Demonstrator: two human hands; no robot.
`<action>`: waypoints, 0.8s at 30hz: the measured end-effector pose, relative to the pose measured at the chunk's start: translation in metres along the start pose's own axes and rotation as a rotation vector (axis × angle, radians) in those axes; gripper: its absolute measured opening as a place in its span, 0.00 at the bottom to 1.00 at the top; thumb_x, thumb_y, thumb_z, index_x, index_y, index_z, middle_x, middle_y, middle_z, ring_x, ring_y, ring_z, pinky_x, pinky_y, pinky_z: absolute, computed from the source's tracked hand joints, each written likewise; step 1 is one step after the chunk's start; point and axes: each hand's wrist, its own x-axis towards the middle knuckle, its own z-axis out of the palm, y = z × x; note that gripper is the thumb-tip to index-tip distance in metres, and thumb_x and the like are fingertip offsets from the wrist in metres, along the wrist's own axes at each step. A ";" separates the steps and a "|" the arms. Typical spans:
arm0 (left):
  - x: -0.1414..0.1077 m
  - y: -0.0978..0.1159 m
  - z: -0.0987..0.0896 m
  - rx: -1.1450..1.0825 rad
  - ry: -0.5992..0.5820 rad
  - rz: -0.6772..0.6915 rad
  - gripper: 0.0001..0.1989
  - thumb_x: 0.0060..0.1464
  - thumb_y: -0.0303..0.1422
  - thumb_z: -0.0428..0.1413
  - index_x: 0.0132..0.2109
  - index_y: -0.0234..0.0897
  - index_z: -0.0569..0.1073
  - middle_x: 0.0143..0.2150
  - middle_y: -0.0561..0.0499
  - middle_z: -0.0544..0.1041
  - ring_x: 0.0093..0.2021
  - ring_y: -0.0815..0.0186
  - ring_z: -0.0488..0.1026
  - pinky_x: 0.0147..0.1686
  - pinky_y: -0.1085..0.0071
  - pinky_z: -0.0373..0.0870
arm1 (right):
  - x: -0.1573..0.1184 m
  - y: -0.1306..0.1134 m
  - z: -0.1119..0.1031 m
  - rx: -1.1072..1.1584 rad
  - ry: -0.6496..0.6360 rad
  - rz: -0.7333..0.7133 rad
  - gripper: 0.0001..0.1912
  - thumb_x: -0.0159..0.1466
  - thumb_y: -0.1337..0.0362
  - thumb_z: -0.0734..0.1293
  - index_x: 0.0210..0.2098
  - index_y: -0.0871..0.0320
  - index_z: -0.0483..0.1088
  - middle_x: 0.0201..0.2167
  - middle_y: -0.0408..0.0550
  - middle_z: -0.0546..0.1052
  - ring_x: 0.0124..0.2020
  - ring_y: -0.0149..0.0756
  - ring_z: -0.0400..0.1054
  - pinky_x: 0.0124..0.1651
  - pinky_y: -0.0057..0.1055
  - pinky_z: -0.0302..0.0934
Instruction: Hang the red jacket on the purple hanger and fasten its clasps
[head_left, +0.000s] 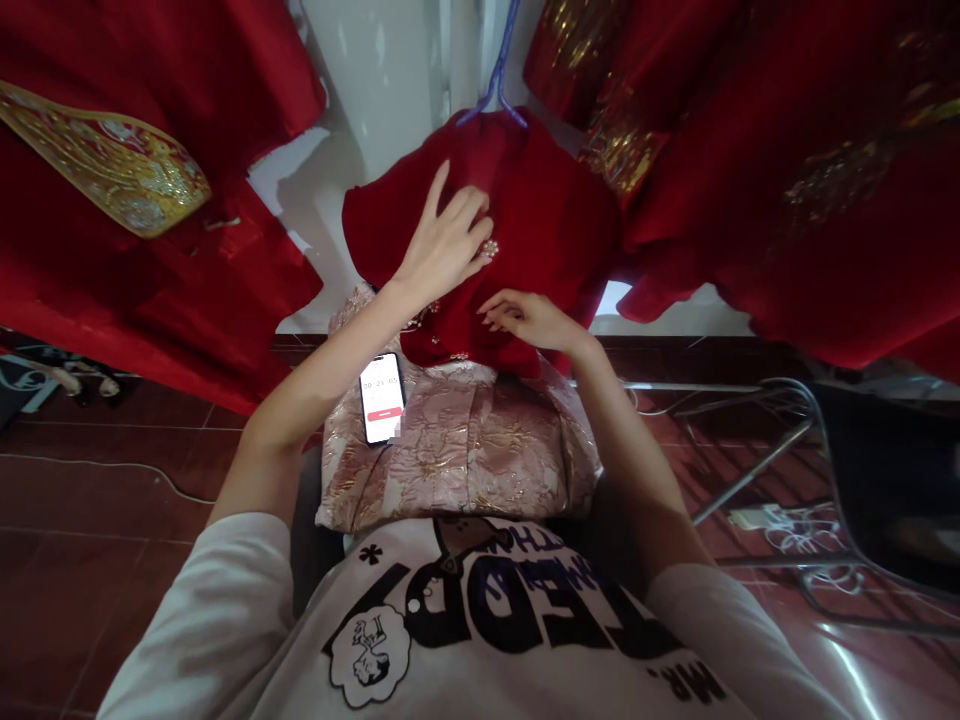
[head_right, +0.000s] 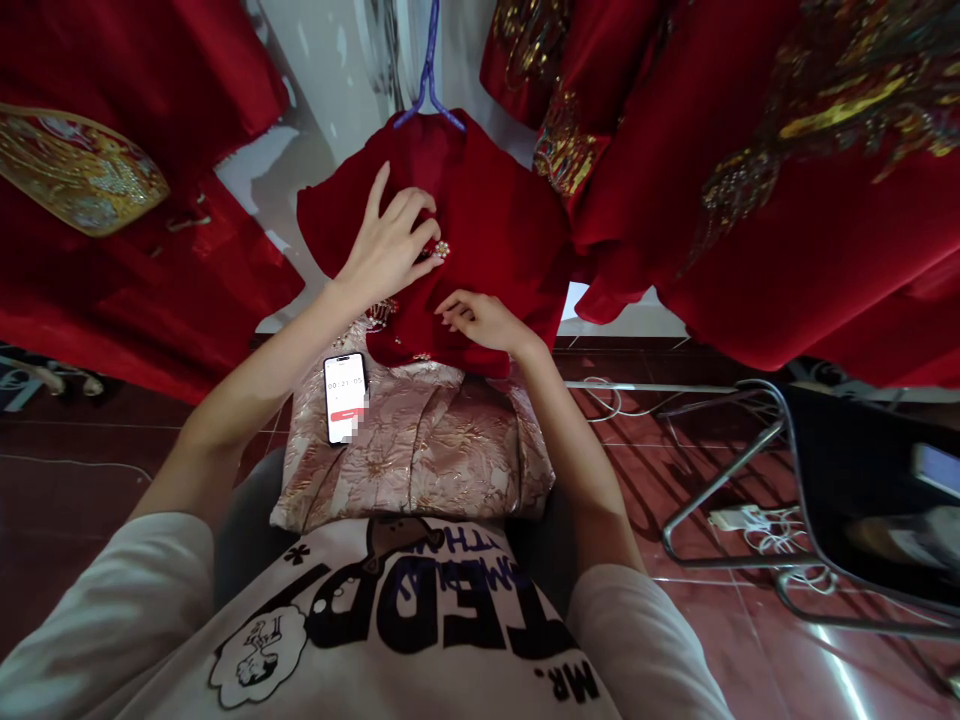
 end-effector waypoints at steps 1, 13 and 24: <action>0.005 -0.002 0.000 0.009 -0.026 0.019 0.12 0.57 0.39 0.67 0.48 0.46 0.79 0.54 0.42 0.75 0.64 0.44 0.68 0.77 0.39 0.41 | 0.000 0.000 -0.001 0.000 0.001 0.005 0.11 0.64 0.70 0.63 0.44 0.59 0.74 0.41 0.53 0.82 0.41 0.39 0.79 0.52 0.42 0.74; 0.013 -0.017 0.001 -0.421 -0.039 -0.233 0.06 0.54 0.32 0.67 0.39 0.39 0.78 0.35 0.48 0.74 0.56 0.46 0.73 0.72 0.33 0.49 | -0.002 -0.005 -0.005 0.018 0.016 -0.005 0.11 0.64 0.73 0.64 0.44 0.59 0.75 0.39 0.51 0.81 0.40 0.38 0.78 0.50 0.40 0.73; 0.010 -0.019 -0.019 -0.416 -0.105 -0.136 0.09 0.53 0.35 0.71 0.34 0.41 0.78 0.33 0.51 0.74 0.56 0.49 0.76 0.73 0.39 0.54 | -0.006 -0.009 -0.011 0.048 0.035 -0.034 0.07 0.66 0.63 0.68 0.43 0.56 0.75 0.40 0.51 0.82 0.40 0.38 0.78 0.54 0.42 0.74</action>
